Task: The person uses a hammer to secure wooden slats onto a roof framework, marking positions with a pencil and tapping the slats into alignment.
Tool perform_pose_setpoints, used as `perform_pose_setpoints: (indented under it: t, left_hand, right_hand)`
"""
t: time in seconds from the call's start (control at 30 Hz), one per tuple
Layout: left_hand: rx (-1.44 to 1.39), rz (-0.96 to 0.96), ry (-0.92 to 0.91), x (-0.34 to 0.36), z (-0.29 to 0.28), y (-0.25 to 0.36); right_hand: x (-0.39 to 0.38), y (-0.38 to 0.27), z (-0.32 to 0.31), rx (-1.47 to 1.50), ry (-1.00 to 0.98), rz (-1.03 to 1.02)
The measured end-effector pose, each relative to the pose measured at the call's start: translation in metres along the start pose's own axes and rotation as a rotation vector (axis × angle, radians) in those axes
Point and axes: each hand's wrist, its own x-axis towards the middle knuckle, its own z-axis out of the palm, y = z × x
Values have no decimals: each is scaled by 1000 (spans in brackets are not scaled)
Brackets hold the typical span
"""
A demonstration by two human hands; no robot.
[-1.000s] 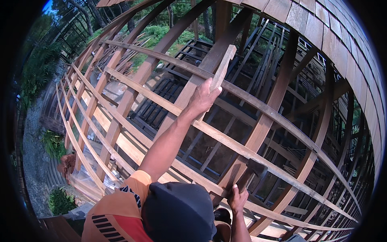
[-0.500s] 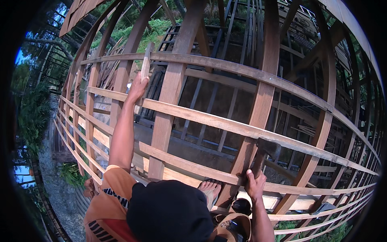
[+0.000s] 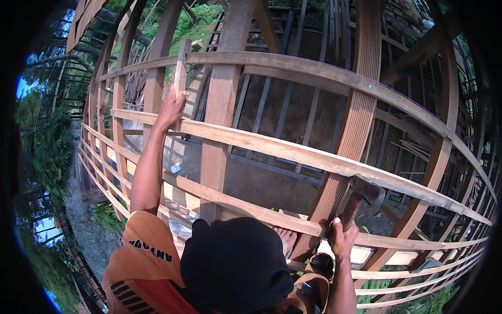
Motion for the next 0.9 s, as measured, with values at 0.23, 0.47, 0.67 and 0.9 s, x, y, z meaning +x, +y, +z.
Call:
perform_pose_setpoints:
  t: [0.23,0.47,0.67,0.9]
  left_hand:
    - [27,-19,76,-4,7,5]
    - [16,62,162,-8,9,-5]
    - [-38,67,185,-3,9,6]
    - [-17,2,194,-13,14,-6]
  right_hand:
    - [1,4,-2,6,3,31]
    - [0,-13,1,53,6,77]
    - [0,-3,-5,-37,-2,81]
    - [1,-18,-4,-29,-44,198]
